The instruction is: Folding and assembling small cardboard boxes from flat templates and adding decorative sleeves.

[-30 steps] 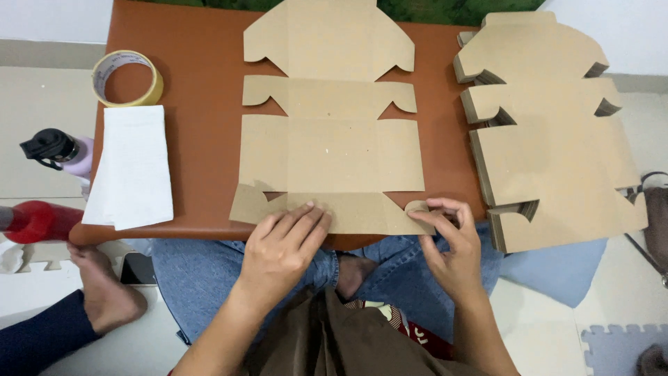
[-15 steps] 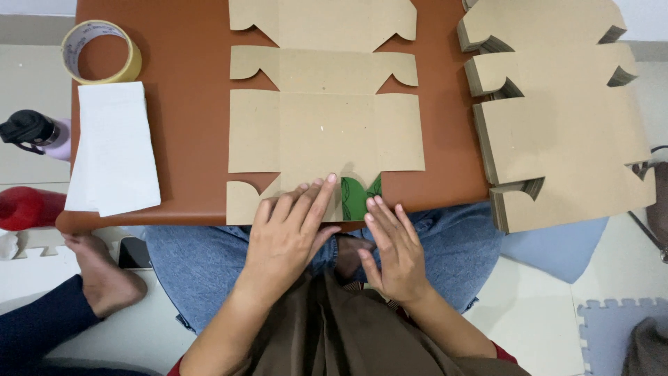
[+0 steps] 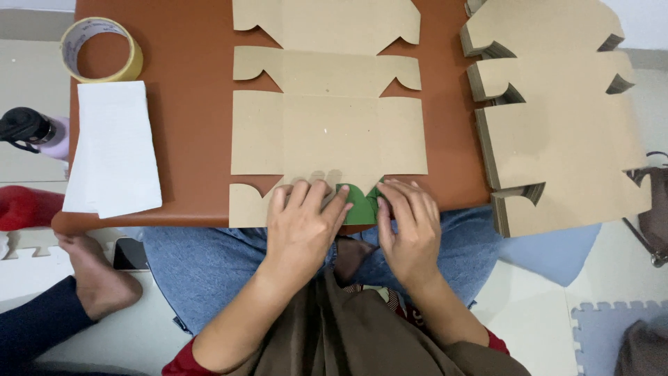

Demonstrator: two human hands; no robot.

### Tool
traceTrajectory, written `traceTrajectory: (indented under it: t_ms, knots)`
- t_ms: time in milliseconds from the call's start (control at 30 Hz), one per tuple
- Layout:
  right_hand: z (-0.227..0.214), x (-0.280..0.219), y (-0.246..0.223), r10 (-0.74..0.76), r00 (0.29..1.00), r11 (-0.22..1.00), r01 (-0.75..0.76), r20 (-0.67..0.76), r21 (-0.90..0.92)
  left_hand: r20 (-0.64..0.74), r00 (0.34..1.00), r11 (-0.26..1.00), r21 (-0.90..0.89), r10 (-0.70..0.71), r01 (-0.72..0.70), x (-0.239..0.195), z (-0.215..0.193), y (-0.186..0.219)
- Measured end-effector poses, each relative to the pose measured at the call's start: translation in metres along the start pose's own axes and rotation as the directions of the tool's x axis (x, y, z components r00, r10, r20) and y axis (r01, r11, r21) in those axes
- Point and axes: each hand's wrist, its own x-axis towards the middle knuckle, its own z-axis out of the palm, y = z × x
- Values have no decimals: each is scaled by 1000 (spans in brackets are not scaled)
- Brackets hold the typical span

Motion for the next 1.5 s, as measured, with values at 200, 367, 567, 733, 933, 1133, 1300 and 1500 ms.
traceTrajectory:
  t_ms: [200,367,567,733,933,1133,1300,1500]
  knots:
    - [4,-10,1,138,990,976,-132,20,-175,21,1000,998,-70,4,-3,22,-4,0]
    - [9,-5,1,24,1000,999,-24,-6,-40,59,998,995,-99,-2,8,31,-14,2]
    - [1,9,3,-97,985,987,78,139,141,111,994,992,-125,-1,15,26,-5,1]
    - [-6,32,7,-76,955,989,35,286,147,186,982,987,-148,-30,59,19,5,-3]
    - [18,75,34,-95,907,994,68,410,81,223,974,990,-131,-30,61,14,11,-5]
    - [36,104,45,-76,885,995,94,459,-17,193,981,990,-131,-31,57,11,16,-7]
    - [45,95,46,12,931,997,17,364,-77,178,984,986,-157,-22,50,10,17,-9]
    - [41,99,41,124,915,992,-117,383,-42,165,986,984,-168,-24,52,9,18,-9]
